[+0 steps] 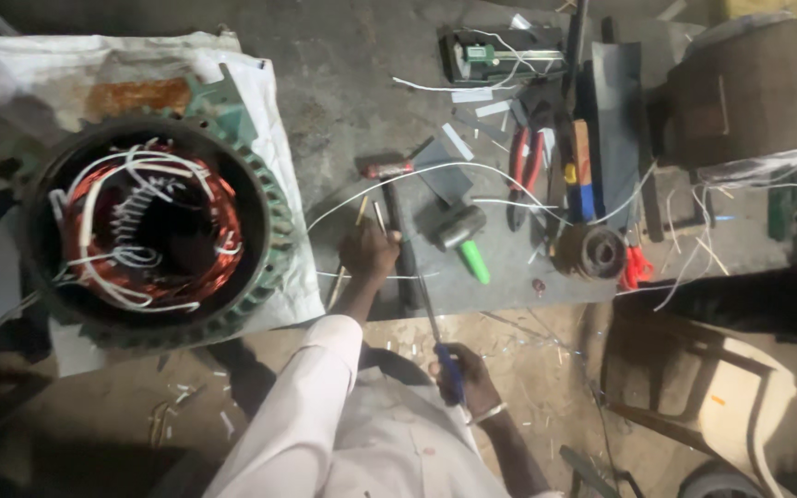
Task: The person works on a motor stator with copper windings on a workbench, pressing and routing white insulation wire around the coil by hand, adjusting the loops inside the housing, and finally cutting the wire with scissors.
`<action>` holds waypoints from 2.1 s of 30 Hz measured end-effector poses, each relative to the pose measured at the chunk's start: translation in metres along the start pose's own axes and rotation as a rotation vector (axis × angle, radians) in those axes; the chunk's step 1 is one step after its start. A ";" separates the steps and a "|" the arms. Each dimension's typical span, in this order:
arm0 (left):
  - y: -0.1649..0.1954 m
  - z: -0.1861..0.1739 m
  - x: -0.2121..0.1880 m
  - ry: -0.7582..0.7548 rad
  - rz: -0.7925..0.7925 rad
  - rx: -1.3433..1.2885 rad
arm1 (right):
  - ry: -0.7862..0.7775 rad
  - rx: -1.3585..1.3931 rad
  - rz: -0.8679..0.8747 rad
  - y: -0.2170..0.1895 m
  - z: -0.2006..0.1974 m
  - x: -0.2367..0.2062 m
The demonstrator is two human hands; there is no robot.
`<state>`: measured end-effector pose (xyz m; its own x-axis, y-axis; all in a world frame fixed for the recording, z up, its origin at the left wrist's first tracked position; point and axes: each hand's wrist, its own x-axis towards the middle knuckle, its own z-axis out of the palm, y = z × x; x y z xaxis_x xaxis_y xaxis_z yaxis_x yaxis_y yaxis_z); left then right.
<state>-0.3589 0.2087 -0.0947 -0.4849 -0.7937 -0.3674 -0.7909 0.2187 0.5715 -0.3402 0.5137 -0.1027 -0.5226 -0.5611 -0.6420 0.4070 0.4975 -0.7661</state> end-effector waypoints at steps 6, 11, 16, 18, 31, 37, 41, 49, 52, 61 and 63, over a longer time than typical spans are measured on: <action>0.007 0.026 0.009 0.067 0.111 0.217 | 0.131 0.184 0.085 0.018 -0.015 -0.031; 0.006 0.017 0.006 0.138 0.160 0.273 | 0.177 0.209 0.043 0.011 -0.013 -0.032; -0.009 -0.004 -0.003 -0.040 0.101 -0.128 | 0.112 0.157 -0.142 0.014 -0.006 -0.012; -0.018 -0.010 -0.001 0.003 0.121 -0.150 | 0.145 0.050 -0.180 0.016 -0.004 0.002; -0.001 -0.029 -0.007 0.184 0.495 -0.072 | 0.870 -0.813 -0.330 -0.047 -0.104 0.084; 0.074 0.020 0.038 -0.065 0.703 -0.043 | 0.695 -0.006 0.015 -0.016 -0.082 0.086; 0.132 0.081 0.076 -0.101 0.798 0.024 | 0.801 -0.351 0.036 0.024 -0.057 0.065; 0.198 0.114 0.158 -0.264 0.742 0.404 | 0.724 0.014 -0.093 0.068 -0.065 0.049; 0.216 0.123 0.167 -0.388 0.798 0.470 | 0.720 0.024 -0.063 0.075 -0.079 0.049; 0.155 0.152 0.134 -0.252 0.941 0.624 | 0.724 0.035 -0.190 0.107 -0.053 0.027; 0.143 0.143 0.121 -0.334 0.886 0.634 | 0.669 0.124 -0.423 0.096 -0.063 0.045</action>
<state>-0.5841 0.2255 -0.1623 -0.9670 -0.0473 -0.2503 -0.1211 0.9499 0.2882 -0.3717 0.5777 -0.2030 -0.9737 -0.1504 -0.1709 0.1333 0.2320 -0.9635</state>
